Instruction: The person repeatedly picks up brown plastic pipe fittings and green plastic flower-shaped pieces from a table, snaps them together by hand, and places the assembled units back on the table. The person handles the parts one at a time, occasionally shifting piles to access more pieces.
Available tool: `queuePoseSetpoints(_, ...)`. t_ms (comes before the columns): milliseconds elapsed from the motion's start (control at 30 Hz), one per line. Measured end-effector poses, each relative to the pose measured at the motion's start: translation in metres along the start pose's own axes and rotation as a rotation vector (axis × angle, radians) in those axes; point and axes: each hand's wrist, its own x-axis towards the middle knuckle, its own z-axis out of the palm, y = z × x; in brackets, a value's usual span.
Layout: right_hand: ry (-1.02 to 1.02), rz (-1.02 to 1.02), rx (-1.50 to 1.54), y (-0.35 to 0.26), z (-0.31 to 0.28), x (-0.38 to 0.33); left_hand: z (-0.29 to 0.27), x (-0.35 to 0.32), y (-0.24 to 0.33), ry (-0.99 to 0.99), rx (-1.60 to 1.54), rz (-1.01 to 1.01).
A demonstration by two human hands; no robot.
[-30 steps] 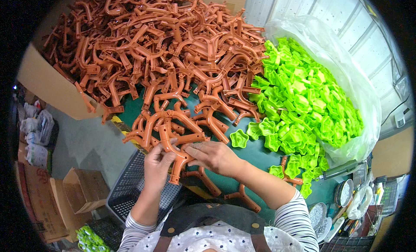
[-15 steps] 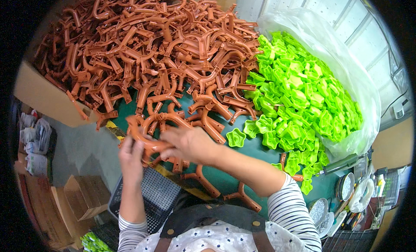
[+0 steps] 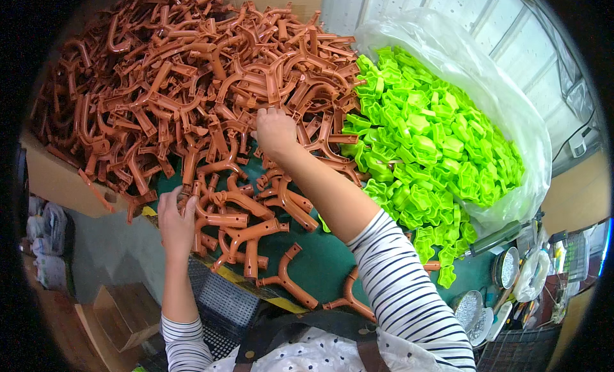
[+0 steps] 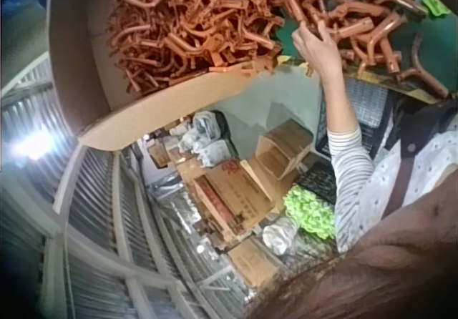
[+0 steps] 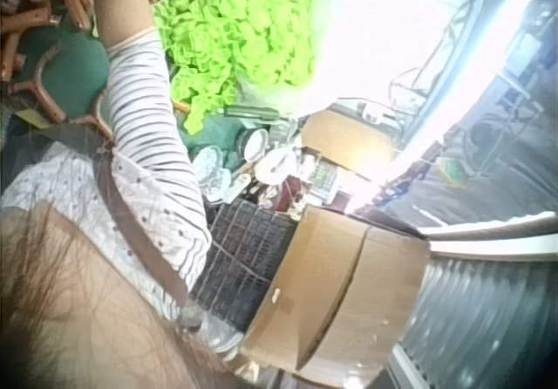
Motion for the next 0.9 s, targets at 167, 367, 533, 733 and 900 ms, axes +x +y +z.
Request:
queuePoseSetpoints(167,0.008,-0.122,-0.076,0.028,0.016,0.007,-0.013,0.021,0.04,-0.087,-0.345,0.004)
queuePoseSetpoints(367,0.25,0.004,0.771,0.03,-0.042,-0.008,0.004,0.051,0.036,-0.132,-0.248,0.129)
queuePoseSetpoints(533,0.452,-0.031,1.307,0.042,-0.084,-0.069,0.023,0.098,0.036,-0.274,-0.15,0.242)
queuePoseSetpoints(733,0.195,0.038,1.814,0.055,-0.097,-0.159,0.081,0.111,0.074,-0.632,0.484,0.213)
queuePoseSetpoints(900,0.042,0.077,1.853,0.062,-0.105,-0.208,0.116,0.124,0.059,-0.575,0.52,0.299)
